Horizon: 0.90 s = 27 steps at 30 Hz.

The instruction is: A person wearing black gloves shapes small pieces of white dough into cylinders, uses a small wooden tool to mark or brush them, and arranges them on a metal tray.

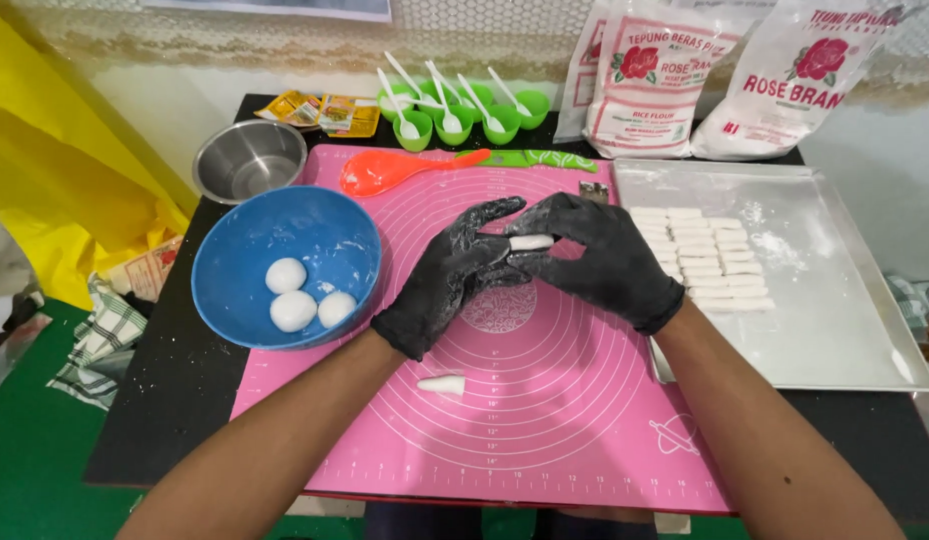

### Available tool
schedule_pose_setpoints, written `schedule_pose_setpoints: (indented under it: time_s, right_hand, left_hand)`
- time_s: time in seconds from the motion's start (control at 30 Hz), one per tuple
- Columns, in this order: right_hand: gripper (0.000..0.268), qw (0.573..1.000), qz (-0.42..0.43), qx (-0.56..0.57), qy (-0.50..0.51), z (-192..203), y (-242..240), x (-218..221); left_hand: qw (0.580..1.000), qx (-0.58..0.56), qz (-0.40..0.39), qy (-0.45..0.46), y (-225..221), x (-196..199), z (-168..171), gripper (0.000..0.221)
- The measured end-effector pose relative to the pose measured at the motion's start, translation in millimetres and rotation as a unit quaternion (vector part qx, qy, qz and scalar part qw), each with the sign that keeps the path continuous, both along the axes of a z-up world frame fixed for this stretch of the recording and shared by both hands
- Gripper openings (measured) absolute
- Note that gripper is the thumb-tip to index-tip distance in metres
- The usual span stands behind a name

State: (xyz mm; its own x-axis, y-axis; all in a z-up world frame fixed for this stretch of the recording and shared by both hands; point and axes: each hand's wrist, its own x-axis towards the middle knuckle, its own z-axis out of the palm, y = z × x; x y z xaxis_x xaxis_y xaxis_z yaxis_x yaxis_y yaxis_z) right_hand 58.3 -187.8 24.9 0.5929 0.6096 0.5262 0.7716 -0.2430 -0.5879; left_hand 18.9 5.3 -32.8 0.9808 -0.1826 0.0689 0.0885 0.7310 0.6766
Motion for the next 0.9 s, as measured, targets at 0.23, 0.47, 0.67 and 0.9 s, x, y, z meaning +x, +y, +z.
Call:
schedule_pose_setpoints:
  time_s: [0.23, 0.47, 0.67, 0.9]
  right_hand:
    - [0.03, 1.0, -0.003, 0.019, 0.021, 4, 2, -6]
    - [0.026, 1.0, -0.001, 0.02, 0.013, 5, 3, -5]
    - [0.037, 0.999, -0.011, 0.025, 0.035, 6, 1, -5]
    - [0.039, 0.997, -0.05, 0.02, 0.051, 1, 0, -1]
  left_hand:
    - [0.998, 0.036, 0.052, 0.01, -9, -15, 24, 0.05]
    - [0.998, 0.041, 0.05, 0.001, -9, -14, 22, 0.054]
    - [0.997, 0.065, 0.047, -0.021, -7, -18, 33, 0.054]
    - [0.999, 0.029, 0.036, 0.021, 4, -2, 11, 0.053]
